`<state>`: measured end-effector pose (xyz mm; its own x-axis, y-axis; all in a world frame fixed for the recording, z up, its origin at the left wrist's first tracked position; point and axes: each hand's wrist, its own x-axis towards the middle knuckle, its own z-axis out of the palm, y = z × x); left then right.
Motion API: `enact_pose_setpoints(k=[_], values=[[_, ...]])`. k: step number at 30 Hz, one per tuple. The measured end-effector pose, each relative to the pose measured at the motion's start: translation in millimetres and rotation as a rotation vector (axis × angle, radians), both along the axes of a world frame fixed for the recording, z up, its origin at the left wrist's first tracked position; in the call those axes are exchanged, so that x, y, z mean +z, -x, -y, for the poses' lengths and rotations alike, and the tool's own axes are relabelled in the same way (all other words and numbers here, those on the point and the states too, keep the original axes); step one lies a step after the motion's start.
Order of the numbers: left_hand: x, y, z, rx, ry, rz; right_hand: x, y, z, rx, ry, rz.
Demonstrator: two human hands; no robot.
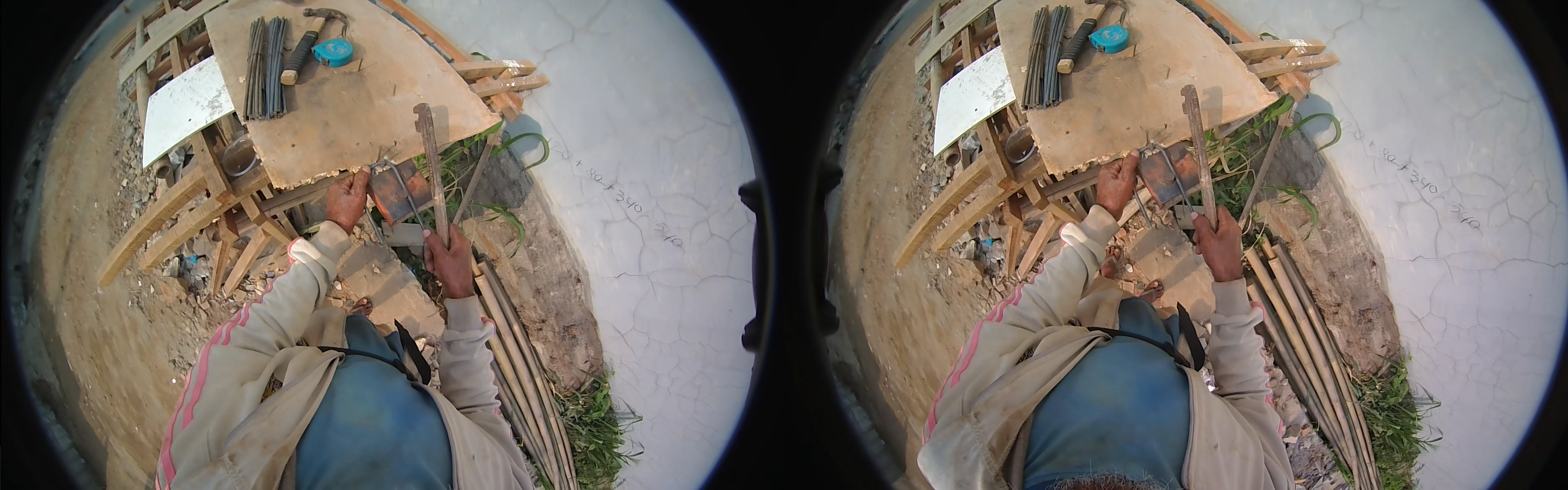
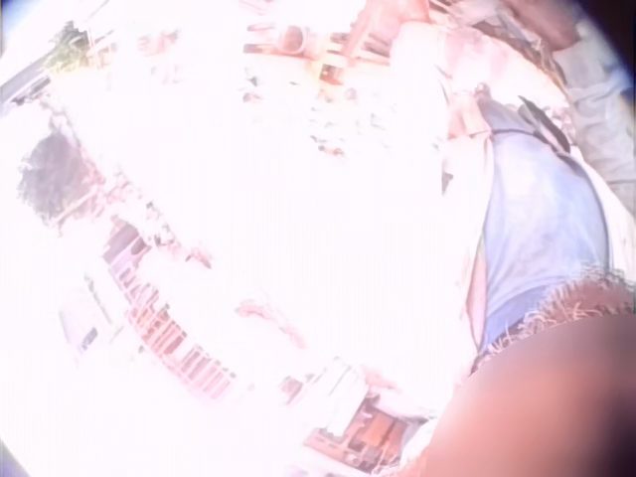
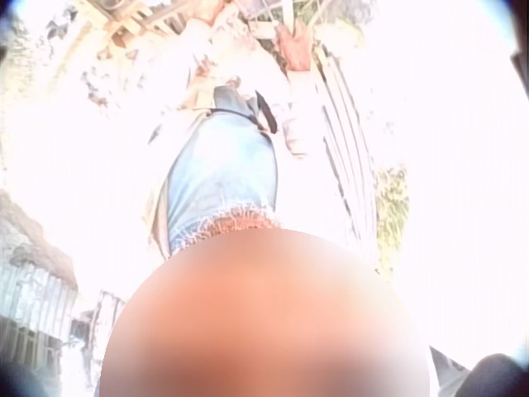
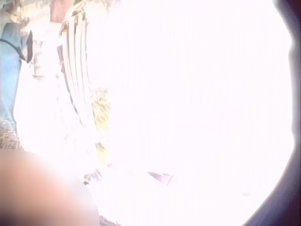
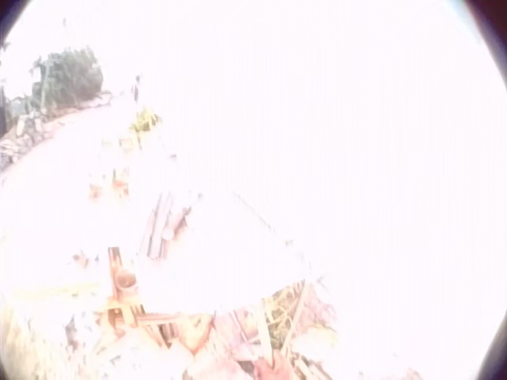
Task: The person bends thin metal rods using a hammer and a metal block on a makeshift wooden table. They repeatedly position each rod and strike it to create a bend, then place the finished pieces aside.
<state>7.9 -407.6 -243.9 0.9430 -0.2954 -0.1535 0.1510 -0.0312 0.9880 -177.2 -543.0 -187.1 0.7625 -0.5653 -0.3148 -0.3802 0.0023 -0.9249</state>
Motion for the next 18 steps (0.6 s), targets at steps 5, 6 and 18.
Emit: enact_pose_setpoints(k=[5,6,18], values=[[-14.9,-2.7,1.8,0.025,-0.149,0.117,-6.7,9.4,1.6,-0.006,0.044,0.060],[-17.6,-3.3,1.3,0.014,-0.129,0.127,-7.0,14.3,2.1,-0.007,0.098,0.074],[-12.0,1.6,5.0,0.014,-0.014,0.087,4.5,26.7,-4.5,-0.035,-0.065,0.064]])
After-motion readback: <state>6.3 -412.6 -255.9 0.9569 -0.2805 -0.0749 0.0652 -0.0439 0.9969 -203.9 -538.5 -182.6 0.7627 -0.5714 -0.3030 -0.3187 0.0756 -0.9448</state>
